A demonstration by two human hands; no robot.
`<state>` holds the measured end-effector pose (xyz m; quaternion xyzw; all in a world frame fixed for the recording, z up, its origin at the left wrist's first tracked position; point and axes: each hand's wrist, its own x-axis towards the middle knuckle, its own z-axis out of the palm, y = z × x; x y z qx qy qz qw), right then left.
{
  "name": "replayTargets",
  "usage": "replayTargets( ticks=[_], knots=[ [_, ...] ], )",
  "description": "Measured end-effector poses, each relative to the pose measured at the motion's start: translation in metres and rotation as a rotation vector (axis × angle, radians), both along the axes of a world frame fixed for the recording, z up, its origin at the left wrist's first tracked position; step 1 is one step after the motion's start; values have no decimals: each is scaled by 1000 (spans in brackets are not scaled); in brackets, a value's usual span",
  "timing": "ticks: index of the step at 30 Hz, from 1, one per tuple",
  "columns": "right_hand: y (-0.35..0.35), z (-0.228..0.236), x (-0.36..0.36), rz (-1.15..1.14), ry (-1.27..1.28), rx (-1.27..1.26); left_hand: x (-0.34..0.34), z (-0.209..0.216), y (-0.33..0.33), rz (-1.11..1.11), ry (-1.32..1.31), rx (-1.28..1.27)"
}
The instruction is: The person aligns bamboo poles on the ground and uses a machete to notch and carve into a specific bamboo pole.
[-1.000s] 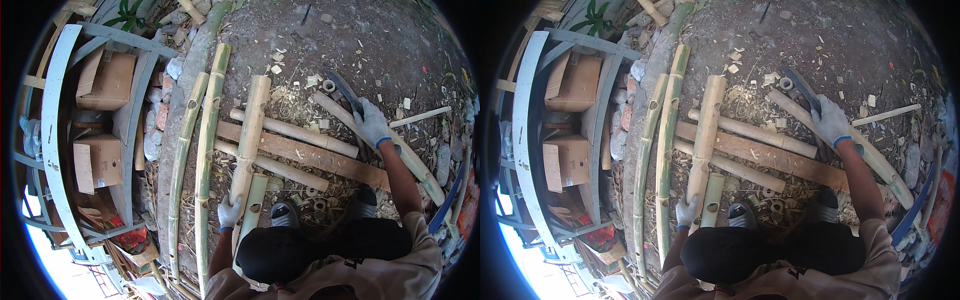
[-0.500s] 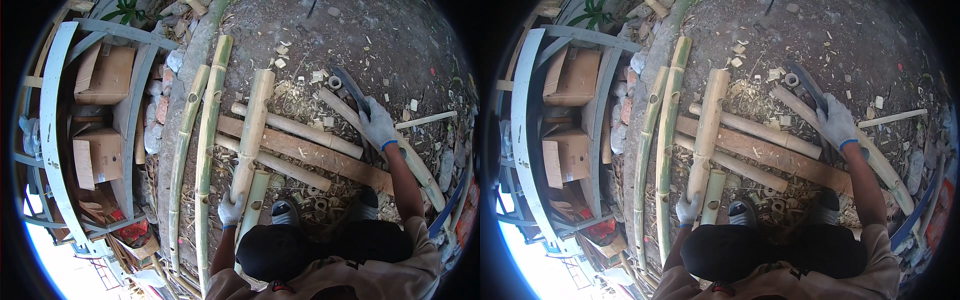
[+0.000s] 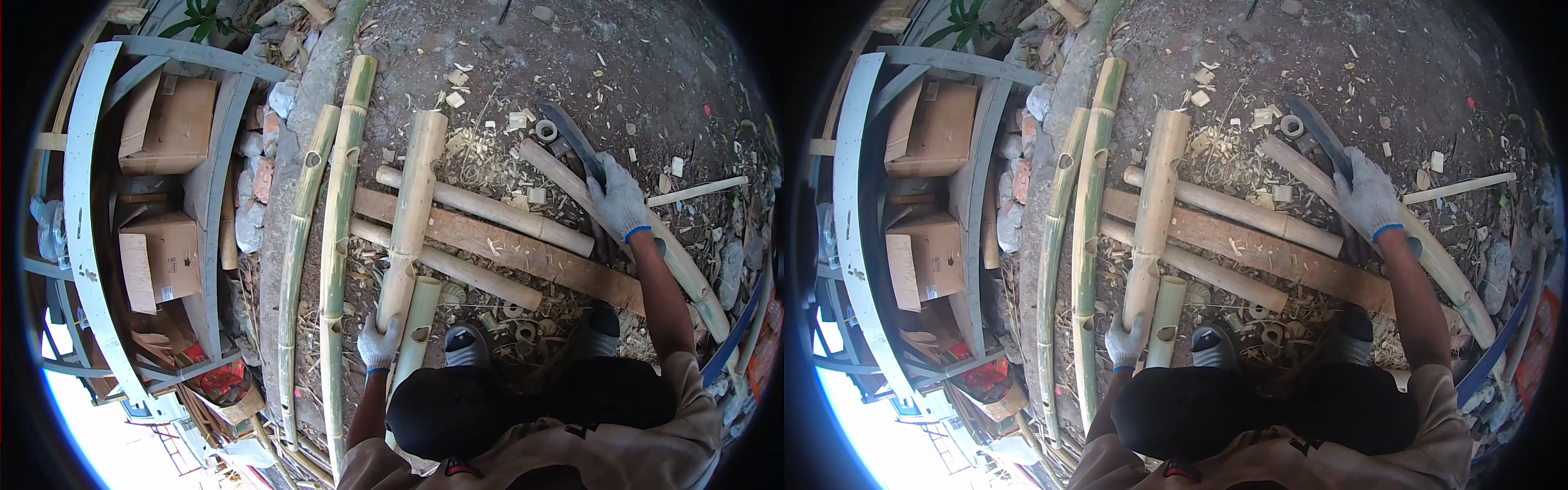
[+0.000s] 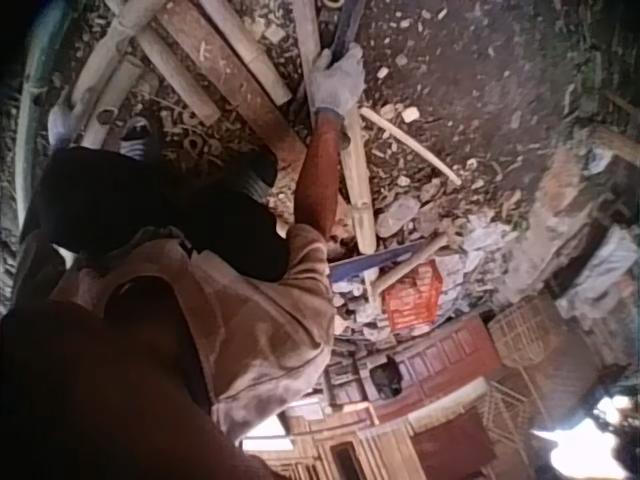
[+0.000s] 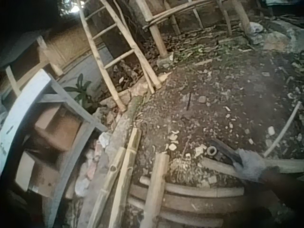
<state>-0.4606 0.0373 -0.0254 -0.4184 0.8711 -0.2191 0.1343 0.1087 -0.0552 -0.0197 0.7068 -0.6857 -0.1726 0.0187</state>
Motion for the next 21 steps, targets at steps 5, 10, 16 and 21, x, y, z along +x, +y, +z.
replayTargets(
  ticks=[5, 10, 16, 21],
  knots=[
    [-1, 3, 0, 2, -28, 16, 1, 0, 0, -6, -23, 0],
    [-2, 1, 0, -5, -32, 24, 0, 1, 0, 2, -26, -3],
    [1, -11, -3, 5, 30, -34, -4, 4, 0, -2, -17, -5],
    [1, -7, 0, 6, 42, -41, -1, 1, -1, -6, -35, -12]
  ],
)
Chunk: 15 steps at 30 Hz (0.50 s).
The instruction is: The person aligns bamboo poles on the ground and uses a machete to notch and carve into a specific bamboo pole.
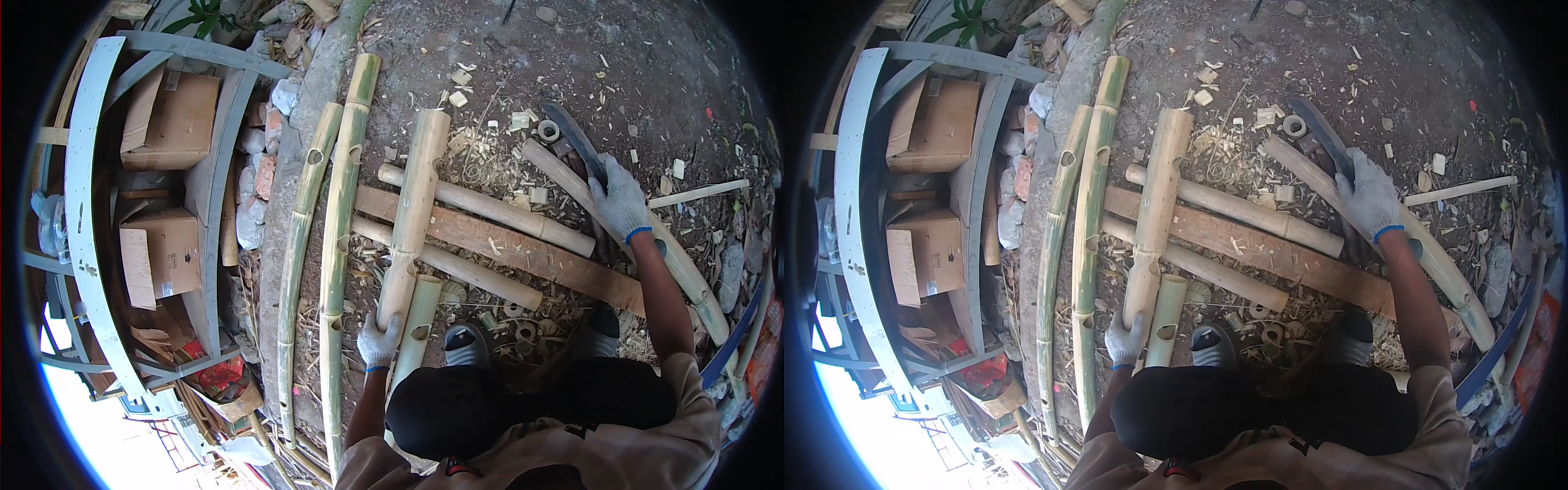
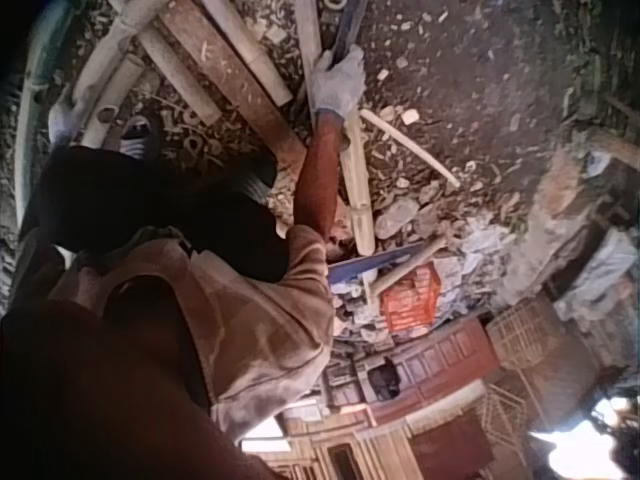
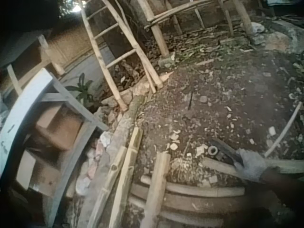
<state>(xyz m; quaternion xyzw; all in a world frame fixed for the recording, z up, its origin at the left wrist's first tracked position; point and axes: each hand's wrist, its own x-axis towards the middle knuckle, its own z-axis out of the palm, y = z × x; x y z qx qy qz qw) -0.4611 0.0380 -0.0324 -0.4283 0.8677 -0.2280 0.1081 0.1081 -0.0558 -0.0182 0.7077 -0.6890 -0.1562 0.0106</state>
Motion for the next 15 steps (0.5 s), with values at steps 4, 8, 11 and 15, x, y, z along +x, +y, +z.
replayTargets(
  ticks=[4, 8, 11, 15],
  knots=[
    [0, -2, -1, 4, -5, 5, 0, 1, 1, 4, 4, 12],
    [0, -1, -2, -7, -6, 21, -2, 2, 0, 0, 26, 4],
    [0, -2, -2, -7, -6, 18, -4, 3, 1, 7, 26, 11],
    [-1, 1, -1, -1, -21, 23, 0, 0, 1, 2, 23, -10]
  ],
)
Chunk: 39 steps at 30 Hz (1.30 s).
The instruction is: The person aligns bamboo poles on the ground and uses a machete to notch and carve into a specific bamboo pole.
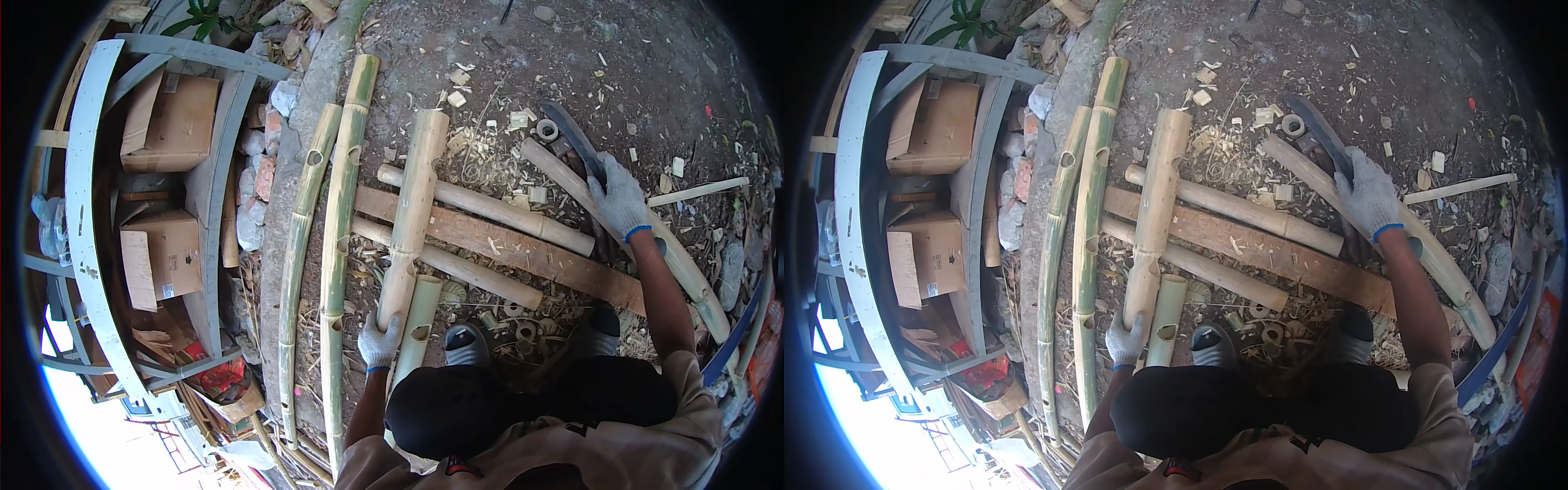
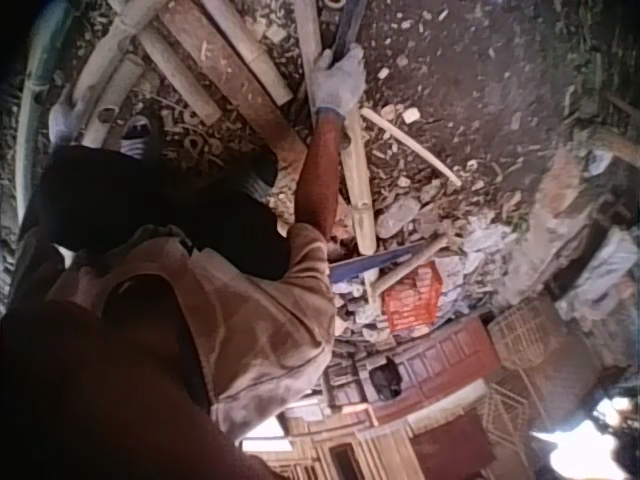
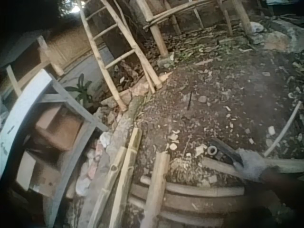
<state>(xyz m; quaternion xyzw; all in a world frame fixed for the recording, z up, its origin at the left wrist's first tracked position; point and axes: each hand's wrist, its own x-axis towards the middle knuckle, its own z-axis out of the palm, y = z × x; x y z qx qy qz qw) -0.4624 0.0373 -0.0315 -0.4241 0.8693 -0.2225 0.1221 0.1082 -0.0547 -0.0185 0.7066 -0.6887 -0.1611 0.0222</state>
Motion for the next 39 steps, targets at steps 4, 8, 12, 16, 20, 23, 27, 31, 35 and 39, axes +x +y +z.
replayTargets(
  ticks=[4, 8, 12, 16, 20, 23, 27, 31, 35, 39],
  knots=[
    [1, -3, -1, 6, 8, -25, -1, 0, -1, 1, -12, 8],
    [1, 0, 0, -1, 2, -11, -4, 2, 0, 0, -11, 8],
    [-1, 3, 3, -18, -13, 14, -4, 4, 0, -1, -21, -2],
    [0, 3, 2, -19, -5, 11, -6, 5, 0, -3, -14, 2],
    [-1, 6, 3, -14, -40, 25, -6, 5, 1, 3, -31, -2],
    [0, 3, 1, -12, -30, 17, -7, 5, 2, 10, -53, 7],
    [1, 0, -1, -12, -6, 4, -13, 6, 7, 11, -74, -2],
    [-1, 5, 2, -4, -22, 27, -10, 4, 7, 20, -101, 1],
    [1, -3, 0, 6, -11, 11, -12, 5, 8, 10, -97, -13],
    [1, -2, -1, 2, 3, -15, -17, 9, 10, 19, -82, -6]
  ],
)
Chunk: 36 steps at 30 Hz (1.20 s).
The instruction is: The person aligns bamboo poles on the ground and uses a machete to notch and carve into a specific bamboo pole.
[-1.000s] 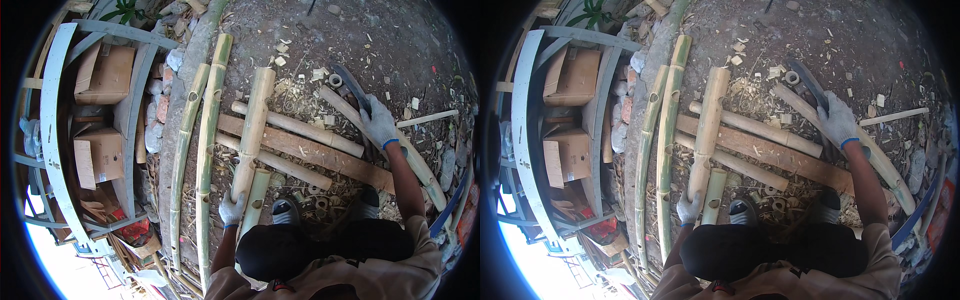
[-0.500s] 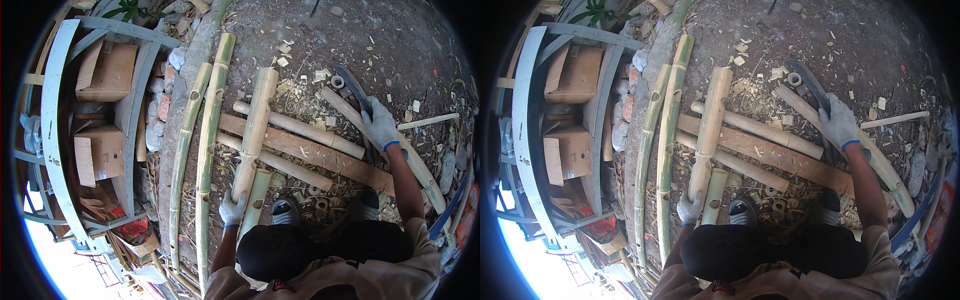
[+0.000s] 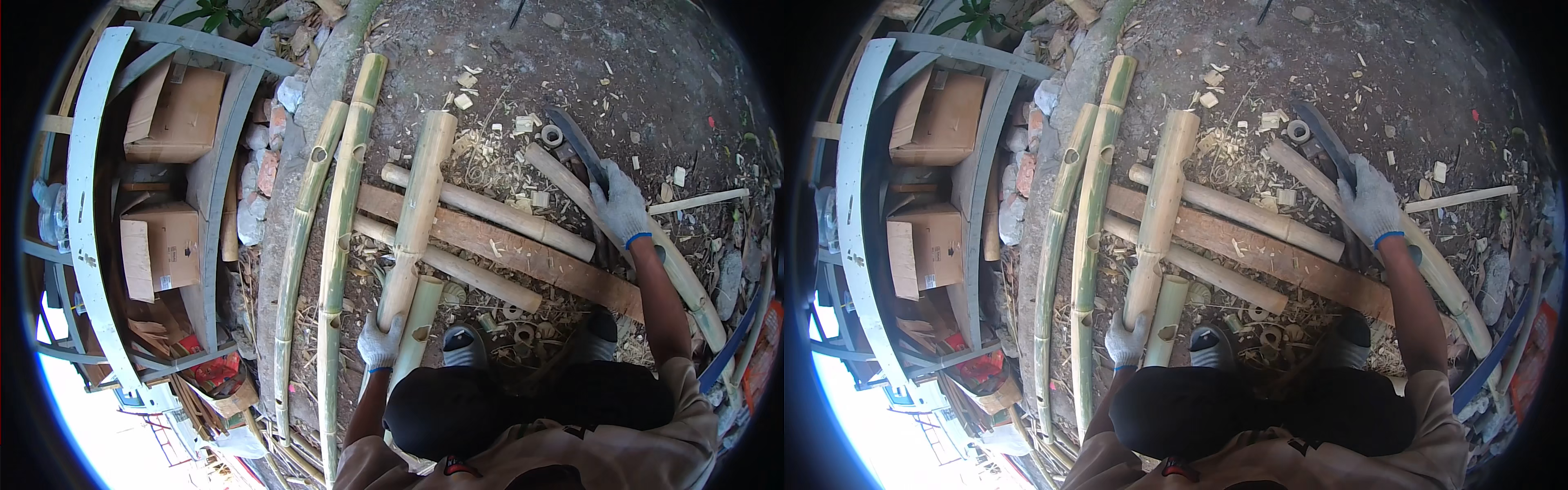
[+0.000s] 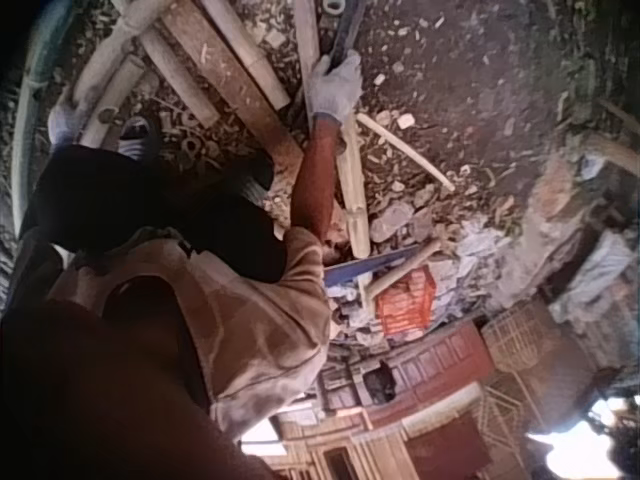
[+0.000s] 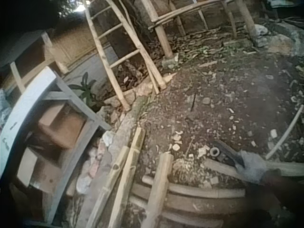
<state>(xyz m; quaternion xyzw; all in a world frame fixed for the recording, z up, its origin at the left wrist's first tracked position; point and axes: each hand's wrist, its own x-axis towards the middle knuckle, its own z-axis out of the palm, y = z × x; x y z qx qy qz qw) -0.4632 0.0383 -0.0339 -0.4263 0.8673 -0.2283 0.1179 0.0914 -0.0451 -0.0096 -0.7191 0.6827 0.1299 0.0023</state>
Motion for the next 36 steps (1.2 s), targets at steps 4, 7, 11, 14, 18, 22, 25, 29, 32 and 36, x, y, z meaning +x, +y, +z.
replayTargets(
  ticks=[4, 7, 11, 14, 18, 22, 25, 29, 32, 36],
  knots=[
    [0, 1, -1, 6, -7, 11, -3, 1, 2, 4, -11, -10],
    [0, -4, -1, 8, 9, -24, -9, 1, 6, 12, -31, -47],
    [0, -7, -3, 19, -6, 0, -16, 3, 13, 26, -8, -119],
    [-1, 2, -2, 31, 15, 65, -18, 2, 20, 19, 19, -159],
    [-1, 15, -2, 53, 59, 209, -23, -6, 33, 41, 115, -183],
    [3, 14, 1, 63, 107, 216, -29, -10, 47, 51, 104, -276],
    [7, 11, -2, 95, 119, 229, -30, -7, 48, 39, 106, -241],
    [12, 2, -14, 151, 213, 164, -31, 22, 28, 47, 148, -32],
    [11, -4, -27, 179, 293, 119, 12, 21, 13, -3, 256, 211],
    [12, 6, -44, 165, 325, 180, 67, 10, 6, 195, 622, 604]
  ],
)
